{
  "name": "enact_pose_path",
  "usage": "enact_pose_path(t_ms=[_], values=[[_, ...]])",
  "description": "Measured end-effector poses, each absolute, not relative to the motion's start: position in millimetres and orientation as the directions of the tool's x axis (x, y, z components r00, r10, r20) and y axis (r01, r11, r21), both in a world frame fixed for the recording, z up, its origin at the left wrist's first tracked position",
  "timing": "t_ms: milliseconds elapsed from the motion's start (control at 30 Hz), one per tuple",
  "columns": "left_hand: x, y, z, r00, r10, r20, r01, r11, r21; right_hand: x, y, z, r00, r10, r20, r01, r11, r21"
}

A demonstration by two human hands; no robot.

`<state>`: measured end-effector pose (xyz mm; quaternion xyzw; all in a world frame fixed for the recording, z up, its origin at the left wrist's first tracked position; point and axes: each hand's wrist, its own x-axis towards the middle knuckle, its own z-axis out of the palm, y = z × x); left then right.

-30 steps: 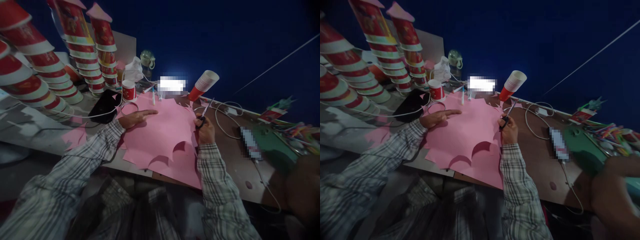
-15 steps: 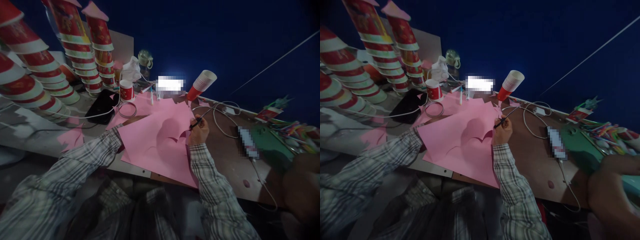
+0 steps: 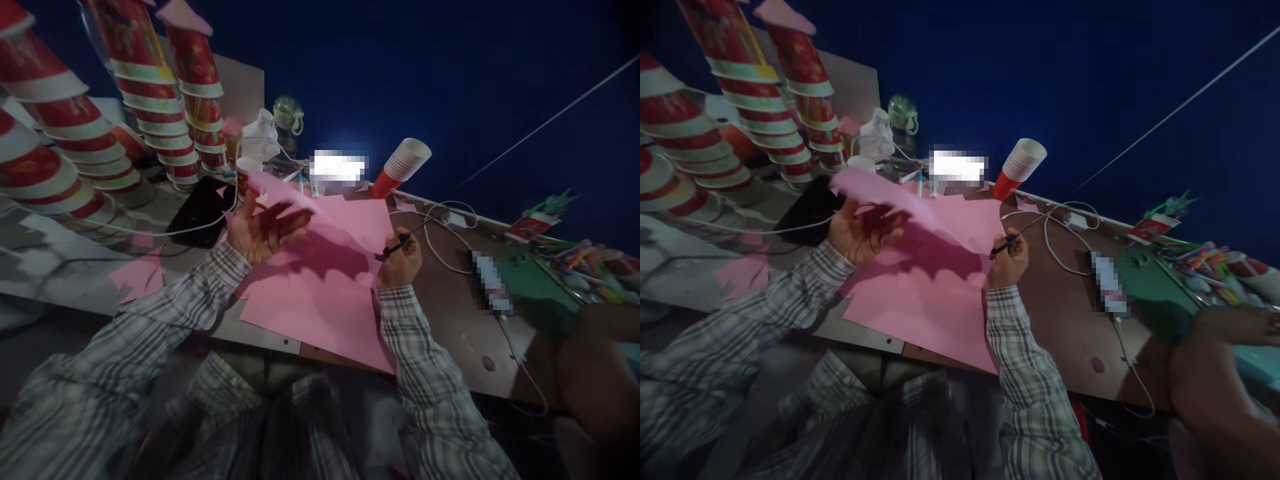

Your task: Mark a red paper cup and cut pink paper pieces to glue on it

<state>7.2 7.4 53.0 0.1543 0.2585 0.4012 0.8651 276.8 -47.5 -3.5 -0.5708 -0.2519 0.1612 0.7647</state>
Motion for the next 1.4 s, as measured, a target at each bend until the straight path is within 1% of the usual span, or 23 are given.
enact_pose_path(t_ms=[67, 100, 133, 167, 233, 300, 333, 367, 433, 533, 600, 667, 733, 800, 867, 933, 1033, 1133, 1233, 1300, 1400], values=[[12, 8, 42, 0.566, 0.781, -0.263, -0.621, 0.614, 0.488, 269, -50, -3, 0.797, 0.563, 0.220, 0.034, 0.323, -0.946], [15, 8, 35, 0.607, 0.753, -0.254, -0.576, 0.638, 0.511, 266, -51, -3, 0.783, 0.580, 0.224, 0.028, 0.327, -0.945], [17, 7, 27, 0.672, 0.691, -0.266, -0.491, 0.685, 0.538, 263, -51, -3, 0.768, 0.601, 0.222, 0.021, 0.323, -0.946], [20, 6, 19, 0.743, 0.595, -0.306, -0.363, 0.743, 0.562, 260, -52, -3, 0.754, 0.621, 0.215, 0.012, 0.314, -0.949], [24, 2, 7, 0.850, 0.410, -0.332, -0.154, 0.795, 0.587, 257, -53, -5, 0.734, 0.650, 0.197, -0.003, 0.292, -0.956], [26, -1, 1, 0.891, 0.301, -0.339, -0.045, 0.802, 0.596, 256, -53, -6, 0.721, 0.669, 0.181, -0.012, 0.274, -0.962], [27, -3, 0, 0.895, 0.293, -0.335, -0.037, 0.799, 0.600, 256, -53, -7, 0.717, 0.675, 0.173, -0.019, 0.267, -0.964], [27, -4, 1, 0.889, 0.321, -0.327, -0.064, 0.794, 0.605, 256, -54, -7, 0.713, 0.683, 0.161, -0.031, 0.259, -0.965], [27, -6, 3, 0.852, 0.428, -0.302, -0.173, 0.774, 0.609, 254, -54, -7, 0.700, 0.704, 0.119, -0.084, 0.246, -0.965], [29, -10, 7, 0.777, 0.582, -0.237, -0.358, 0.720, 0.594, 251, -54, -4, 0.675, 0.737, 0.031, -0.223, 0.245, -0.944], [32, -13, 8, 0.751, 0.637, -0.176, -0.449, 0.687, 0.571, 249, -54, -3, 0.664, 0.748, -0.006, -0.292, 0.251, -0.923], [35, -16, 7, 0.752, 0.647, -0.127, -0.492, 0.679, 0.545, 247, -54, -1, 0.659, 0.752, -0.018, -0.305, 0.245, -0.920], [37, -18, 6, 0.778, 0.618, -0.117, -0.475, 0.699, 0.534, 246, -55, -1, 0.638, 0.769, -0.016, -0.284, 0.216, -0.934], [38, -19, 6, 0.794, 0.591, -0.141, -0.446, 0.725, 0.525, 244, -58, -1, 0.586, 0.810, -0.011, -0.241, 0.161, -0.957], [39, -20, 8, 0.781, 0.592, -0.197, -0.440, 0.747, 0.498, 243, -60, -1, 0.519, 0.855, -0.002, -0.192, 0.114, -0.975], [40, -21, 11, 0.742, 0.616, -0.262, -0.470, 0.758, 0.452, 242, -63, -2, 0.467, 0.884, -0.005, -0.169, 0.083, -0.982], [42, -22, 13, 0.673, 0.654, -0.345, -0.521, 0.750, 0.407, 240, -65, -3, 0.431, 0.902, -0.023, -0.152, 0.047, -0.987], [43, -23, 12, 0.659, 0.657, -0.366, -0.510, 0.748, 0.425, 239, -66, -3, 0.416, 0.909, -0.008, -0.089, 0.032, -0.996], [44, -26, 11, 0.717, 0.624, -0.311, -0.467, 0.761, 0.449, 238, -66, -3, 0.395, 0.919, 0.002, -0.047, 0.022, -0.999], [44, -27, 12, 0.742, 0.607, -0.284, -0.451, 0.766, 0.458, 237, -67, -2, 0.390, 0.921, -0.006, -0.051, 0.015, -0.999], [45, -25, 16, 0.699, 0.627, -0.343, -0.452, 0.759, 0.469, 236, -67, 0, 0.415, 0.910, 0.005, -0.082, 0.043, -0.996]])
